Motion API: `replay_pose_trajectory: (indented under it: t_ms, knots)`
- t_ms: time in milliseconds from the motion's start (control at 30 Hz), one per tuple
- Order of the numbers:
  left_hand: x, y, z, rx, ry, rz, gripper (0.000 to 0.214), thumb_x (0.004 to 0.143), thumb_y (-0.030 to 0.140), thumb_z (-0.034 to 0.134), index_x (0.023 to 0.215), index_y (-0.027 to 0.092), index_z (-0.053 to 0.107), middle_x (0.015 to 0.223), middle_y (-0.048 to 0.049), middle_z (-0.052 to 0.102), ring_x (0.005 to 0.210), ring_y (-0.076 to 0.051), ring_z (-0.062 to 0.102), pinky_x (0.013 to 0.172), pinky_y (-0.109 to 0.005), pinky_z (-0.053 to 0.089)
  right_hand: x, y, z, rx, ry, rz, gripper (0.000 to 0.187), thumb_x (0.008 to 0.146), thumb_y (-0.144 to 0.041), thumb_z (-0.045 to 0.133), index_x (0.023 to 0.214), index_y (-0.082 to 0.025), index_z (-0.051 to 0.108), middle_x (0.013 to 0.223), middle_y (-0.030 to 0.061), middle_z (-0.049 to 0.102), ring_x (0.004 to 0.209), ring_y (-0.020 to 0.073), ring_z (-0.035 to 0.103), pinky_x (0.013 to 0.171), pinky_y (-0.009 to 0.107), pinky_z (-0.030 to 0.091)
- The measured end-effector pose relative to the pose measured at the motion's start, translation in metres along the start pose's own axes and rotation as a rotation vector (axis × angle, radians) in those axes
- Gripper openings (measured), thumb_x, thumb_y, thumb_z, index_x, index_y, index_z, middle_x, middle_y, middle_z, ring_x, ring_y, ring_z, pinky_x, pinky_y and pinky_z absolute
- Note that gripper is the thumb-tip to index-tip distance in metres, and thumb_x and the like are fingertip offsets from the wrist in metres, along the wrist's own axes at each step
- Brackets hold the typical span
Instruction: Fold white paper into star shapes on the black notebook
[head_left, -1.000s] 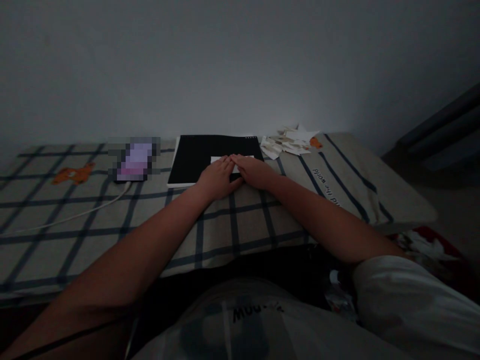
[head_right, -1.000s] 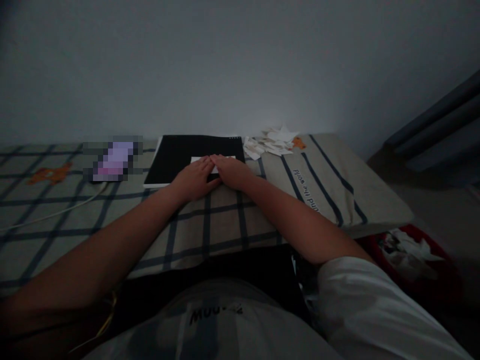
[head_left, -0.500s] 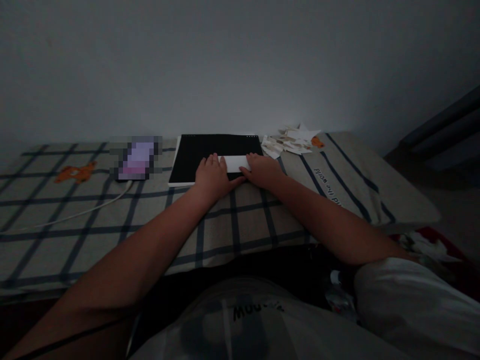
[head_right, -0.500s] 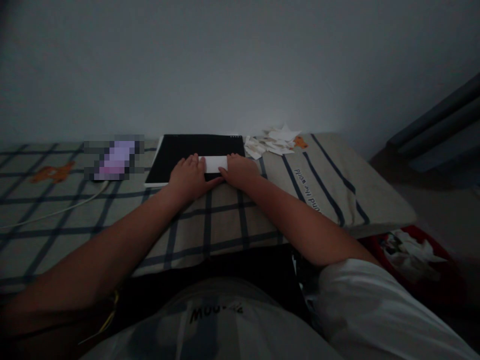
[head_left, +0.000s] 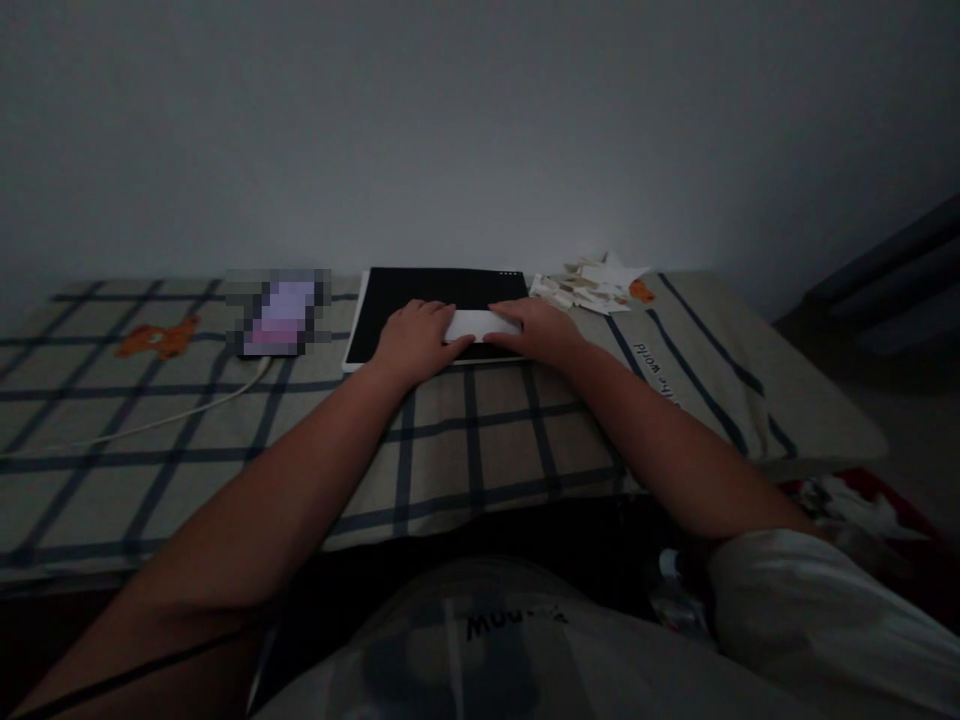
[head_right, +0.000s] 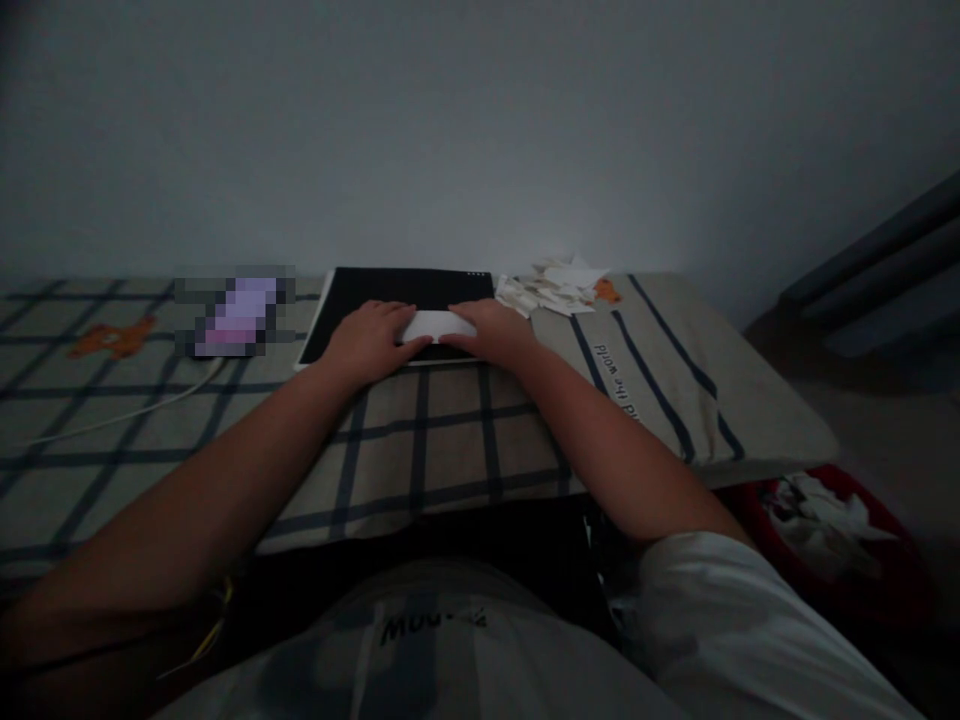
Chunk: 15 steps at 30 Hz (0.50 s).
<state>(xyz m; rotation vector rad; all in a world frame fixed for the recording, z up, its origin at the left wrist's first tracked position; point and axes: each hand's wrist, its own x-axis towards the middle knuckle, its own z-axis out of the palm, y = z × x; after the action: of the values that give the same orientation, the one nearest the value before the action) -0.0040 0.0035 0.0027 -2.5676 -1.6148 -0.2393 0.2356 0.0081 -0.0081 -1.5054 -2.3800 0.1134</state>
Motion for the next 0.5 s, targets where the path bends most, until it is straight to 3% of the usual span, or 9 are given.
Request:
replay_pose_trajectory:
  t_ms: [233,367,500]
  knots:
    - [-0.001,-0.002,-0.002,-0.067,0.035,0.013,0.064,0.109,0.052,0.060,0.159,0.014,0.070,0.170,-0.0176,0.063,0.153,-0.042,0.059,0.126,-0.057,0.052,-0.003,0.001,-0.007,-0.030,-0.059,-0.057,0.055,0.105,-0.044,0.082,0.155,-0.021,0.076,0.156,0.0125,0.077,0.146,0.0322,0.071,0.124,0.047,0.054]
    - [-0.002,-0.002,-0.002,-0.151,0.168,0.077,0.054,0.108,0.044,0.060,0.149,0.014,0.078,0.166,-0.0168,0.067,0.154,-0.040,0.057,0.130,-0.058,0.047,-0.004,0.000,-0.011,-0.025,-0.047,-0.060,0.042,0.109,-0.044,0.075,0.145,-0.023,0.083,0.149,0.0111,0.081,0.139,0.0324,0.075,0.118,0.046,0.057]
    - [-0.005,0.000,-0.006,-0.206,0.297,0.213,0.042,0.112,0.038,0.053,0.135,0.023,0.085,0.157,-0.0123,0.074,0.151,-0.036,0.060,0.128,-0.059,0.047,-0.002,0.003,-0.009,-0.010,-0.011,-0.048,0.041,0.114,-0.047,0.065,0.141,-0.023,0.085,0.142,0.0101,0.084,0.134,0.0301,0.077,0.112,0.042,0.058]
